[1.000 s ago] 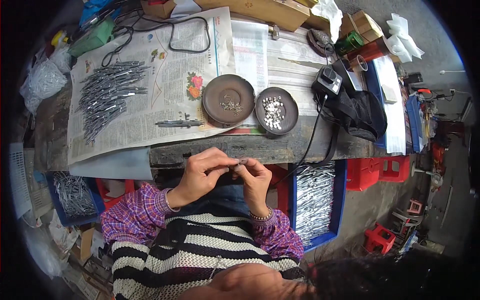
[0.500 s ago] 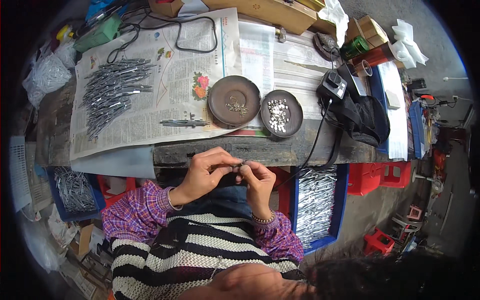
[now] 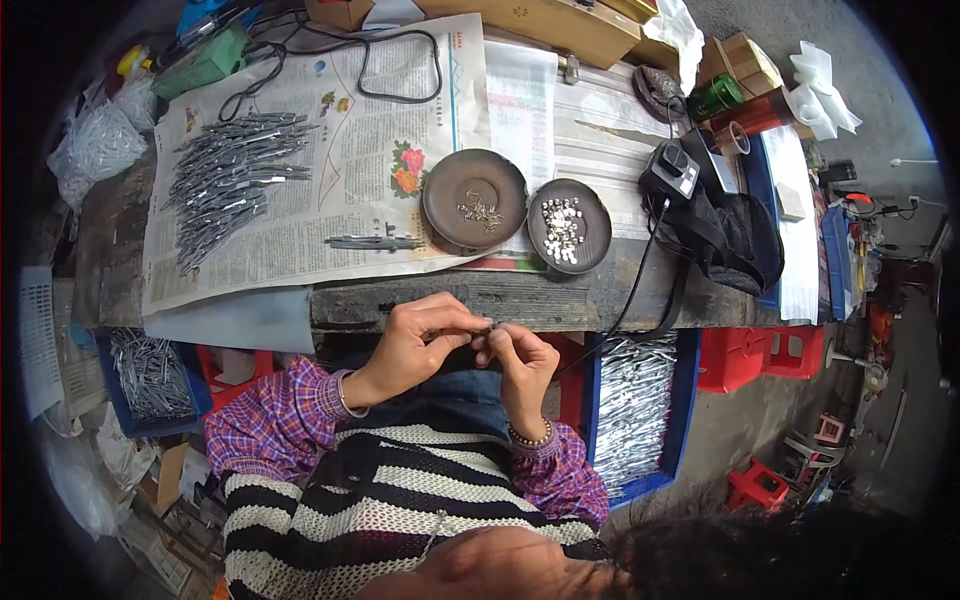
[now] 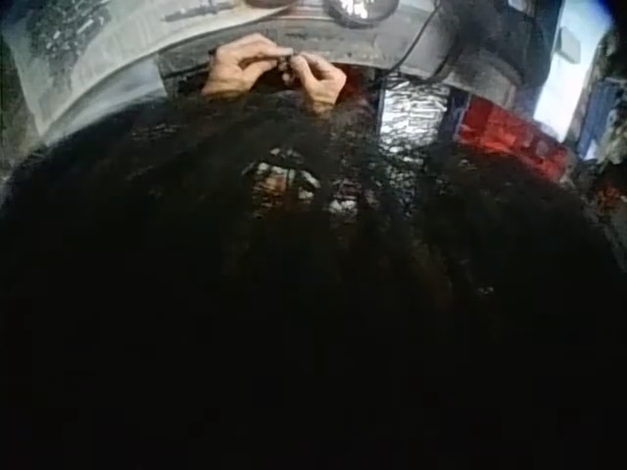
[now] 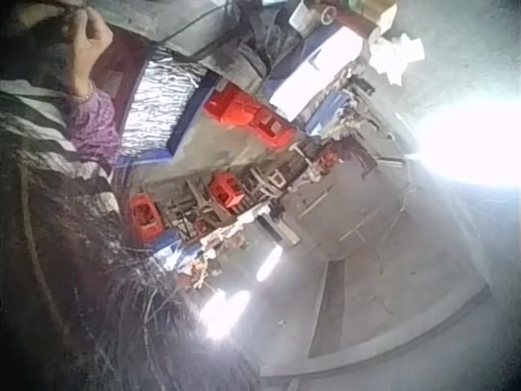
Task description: Assembling small metal hardware components by hand at a workbench.
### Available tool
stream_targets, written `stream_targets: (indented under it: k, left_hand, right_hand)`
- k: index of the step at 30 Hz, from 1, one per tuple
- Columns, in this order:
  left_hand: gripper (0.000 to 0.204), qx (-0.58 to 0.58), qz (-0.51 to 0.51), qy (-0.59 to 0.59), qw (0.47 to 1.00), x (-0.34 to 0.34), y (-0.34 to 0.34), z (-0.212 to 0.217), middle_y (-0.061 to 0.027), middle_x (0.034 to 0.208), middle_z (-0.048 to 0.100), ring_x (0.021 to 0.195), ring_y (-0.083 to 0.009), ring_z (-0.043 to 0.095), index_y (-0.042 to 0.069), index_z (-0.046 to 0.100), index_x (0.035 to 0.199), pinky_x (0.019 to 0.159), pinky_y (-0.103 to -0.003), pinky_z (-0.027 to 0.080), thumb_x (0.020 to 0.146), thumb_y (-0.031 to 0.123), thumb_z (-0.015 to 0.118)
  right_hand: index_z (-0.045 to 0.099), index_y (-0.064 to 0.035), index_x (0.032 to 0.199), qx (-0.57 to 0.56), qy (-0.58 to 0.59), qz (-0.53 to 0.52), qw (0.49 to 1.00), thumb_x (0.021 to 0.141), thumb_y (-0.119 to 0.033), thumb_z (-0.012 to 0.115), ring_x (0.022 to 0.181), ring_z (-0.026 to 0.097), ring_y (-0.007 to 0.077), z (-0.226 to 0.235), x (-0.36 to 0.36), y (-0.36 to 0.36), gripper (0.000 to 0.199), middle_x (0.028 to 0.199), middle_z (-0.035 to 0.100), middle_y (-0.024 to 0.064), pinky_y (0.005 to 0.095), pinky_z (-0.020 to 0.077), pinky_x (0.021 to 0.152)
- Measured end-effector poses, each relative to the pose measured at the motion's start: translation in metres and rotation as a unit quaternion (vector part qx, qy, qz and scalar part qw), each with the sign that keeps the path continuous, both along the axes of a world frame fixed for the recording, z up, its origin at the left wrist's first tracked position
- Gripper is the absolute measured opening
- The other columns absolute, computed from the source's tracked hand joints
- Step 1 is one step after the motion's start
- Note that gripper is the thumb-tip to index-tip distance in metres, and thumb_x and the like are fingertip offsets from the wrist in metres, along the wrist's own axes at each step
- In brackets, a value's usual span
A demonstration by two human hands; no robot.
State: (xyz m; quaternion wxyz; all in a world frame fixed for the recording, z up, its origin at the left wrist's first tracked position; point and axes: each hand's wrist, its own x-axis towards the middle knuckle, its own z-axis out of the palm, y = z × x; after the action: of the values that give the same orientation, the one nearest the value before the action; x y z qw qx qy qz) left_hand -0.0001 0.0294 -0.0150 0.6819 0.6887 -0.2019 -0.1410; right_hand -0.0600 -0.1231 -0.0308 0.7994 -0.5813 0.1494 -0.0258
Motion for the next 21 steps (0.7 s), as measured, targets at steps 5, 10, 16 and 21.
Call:
stream_targets:
  k: [5, 10, 16, 21]
  left_hand:
    - [0.026, -0.010, -0.003, 0.006, 1.000, 0.000, 0.001, -0.001, -0.0092, 0.086, 0.062, 0.077, -0.0167, 0.062, 0.001, 0.067, 0.096, 0.068, -0.025, 0.049, 0.075, -0.012, 0.057]
    - [0.023, -0.019, -0.015, 0.011, 1.000, 0.001, 0.000, 0.001, -0.0084, 0.087, 0.062, 0.077, -0.0139, 0.060, 0.000, 0.067, 0.095, 0.066, -0.022, 0.047, 0.076, -0.010, 0.059]
    - [0.022, -0.009, -0.020, 0.025, 0.999, 0.001, -0.001, 0.004, -0.0078, 0.087, 0.061, 0.076, -0.0121, 0.058, -0.001, 0.066, 0.095, 0.064, -0.021, 0.044, 0.076, -0.009, 0.059]
    - [0.023, -0.002, -0.003, -0.011, 1.000, 0.001, -0.001, 0.000, -0.0086, 0.086, 0.061, 0.076, -0.0135, 0.059, -0.001, 0.065, 0.095, 0.065, -0.022, 0.045, 0.075, -0.010, 0.059]
  right_hand:
    - [0.062, 0.0064, 0.085, -0.015, 0.001, -0.001, 1.000, 0.087, -0.003, 0.057, 0.060, 0.057, 0.0117, 0.000, -0.001, 0.002, 0.011, 0.074, 0.064, 0.0105, 0.0220, 0.0477, 0.056]
    - [0.062, 0.0061, 0.084, -0.116, -0.051, 0.023, 0.992, 0.086, -0.002, 0.057, 0.061, 0.058, 0.0114, -0.005, -0.001, -0.002, 0.009, 0.075, 0.064, 0.0094, 0.0220, 0.0485, 0.057]
    - [0.062, 0.0058, 0.084, -0.040, -0.030, 0.005, 0.999, 0.085, 0.001, 0.058, 0.062, 0.059, 0.0115, -0.011, 0.001, -0.002, 0.006, 0.075, 0.064, 0.0084, 0.0214, 0.0484, 0.057]
    - [0.064, 0.0061, 0.091, 0.004, -0.005, -0.027, 1.000, 0.084, -0.001, 0.061, 0.063, 0.060, 0.0103, -0.009, 0.001, -0.001, 0.010, 0.077, 0.066, 0.0073, 0.0207, 0.0486, 0.058]
